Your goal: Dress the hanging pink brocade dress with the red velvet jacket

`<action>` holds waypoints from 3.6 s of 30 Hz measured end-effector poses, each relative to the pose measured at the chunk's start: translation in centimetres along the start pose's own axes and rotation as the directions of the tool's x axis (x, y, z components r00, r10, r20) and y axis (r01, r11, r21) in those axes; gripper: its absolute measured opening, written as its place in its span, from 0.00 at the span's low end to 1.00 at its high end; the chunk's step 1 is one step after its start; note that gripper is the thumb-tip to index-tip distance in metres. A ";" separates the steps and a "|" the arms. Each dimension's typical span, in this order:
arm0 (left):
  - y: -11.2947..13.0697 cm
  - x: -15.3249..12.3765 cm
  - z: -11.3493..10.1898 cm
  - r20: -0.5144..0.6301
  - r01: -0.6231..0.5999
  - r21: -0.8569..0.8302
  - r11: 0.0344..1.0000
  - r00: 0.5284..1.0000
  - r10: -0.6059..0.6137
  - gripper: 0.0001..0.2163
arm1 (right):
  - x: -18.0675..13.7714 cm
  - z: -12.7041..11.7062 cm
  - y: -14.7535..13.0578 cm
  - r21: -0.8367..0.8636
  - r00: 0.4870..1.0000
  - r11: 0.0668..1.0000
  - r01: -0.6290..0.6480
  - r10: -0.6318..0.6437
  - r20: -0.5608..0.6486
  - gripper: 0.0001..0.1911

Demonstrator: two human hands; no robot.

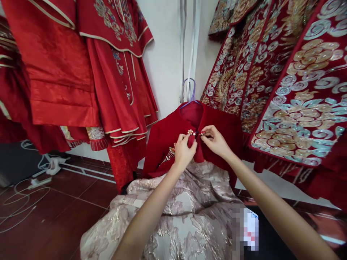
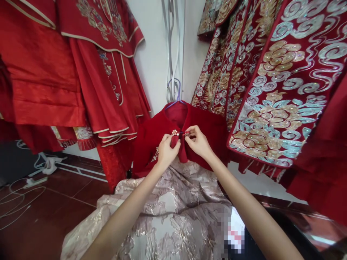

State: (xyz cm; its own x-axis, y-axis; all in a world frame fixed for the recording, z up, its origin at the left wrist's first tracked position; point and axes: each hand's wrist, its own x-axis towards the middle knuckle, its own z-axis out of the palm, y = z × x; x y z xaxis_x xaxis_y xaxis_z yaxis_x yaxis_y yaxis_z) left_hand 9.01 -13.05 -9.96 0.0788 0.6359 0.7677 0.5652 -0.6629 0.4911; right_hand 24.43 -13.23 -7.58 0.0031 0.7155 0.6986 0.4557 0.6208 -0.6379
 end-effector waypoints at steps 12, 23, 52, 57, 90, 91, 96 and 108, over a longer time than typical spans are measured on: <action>0.3 1.7 -1.1 0.042 0.038 -0.175 0.984 0.999 -0.031 0.08 | -0.5 0.0 -1.9 -0.201 0.977 0.957 0.210 -0.195 0.090 0.06; 0.3 1.3 -1.8 0.083 0.068 -0.221 0.973 0.995 -0.050 0.07 | -0.4 0.2 -1.7 -0.283 0.977 0.936 0.210 -0.193 0.087 0.06; 2.3 4.8 -4.1 0.429 -0.117 0.310 0.943 0.903 -0.029 0.09 | 0.7 1.0 -1.6 -0.259 0.987 0.953 0.161 -0.150 0.061 0.10; 2.3 4.7 -4.2 0.372 -0.195 0.330 0.923 0.926 0.063 0.07 | 0.8 1.2 -1.6 -0.186 0.988 0.970 0.157 -0.156 0.023 0.11; 0.1 -0.5 -0.2 0.415 0.537 -0.798 0.275 0.820 -0.395 0.22 | -8.8 7.5 2.7 0.256 0.892 0.946 -0.200 0.283 -0.353 0.17; 0.1 -0.7 -0.3 0.425 0.540 -0.801 0.258 0.816 -0.391 0.23 | -8.8 6.8 2.3 0.271 0.883 0.941 -0.204 0.296 -0.364 0.16; 0.1 -2.1 0.2 0.435 0.576 -0.777 0.255 0.783 -0.444 0.25 | -9.1 3.0 -1.8 0.290 0.898 0.931 -0.221 0.310 -0.311 0.14; 0.7 -3.8 0.1 0.389 0.590 -0.754 0.289 0.756 -0.527 0.26 | -9.4 5.1 -4.3 0.356 0.980 0.914 -0.196 0.179 0.082 0.17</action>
State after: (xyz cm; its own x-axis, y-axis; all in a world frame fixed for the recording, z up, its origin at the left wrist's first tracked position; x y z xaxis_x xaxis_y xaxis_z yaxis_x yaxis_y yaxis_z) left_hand 9.24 -15.89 -12.55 0.0817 0.9835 0.1614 -0.4091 -0.1145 0.9053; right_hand 17.91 -20.97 -13.09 0.0112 0.8388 0.5444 0.0994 0.5408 -0.8353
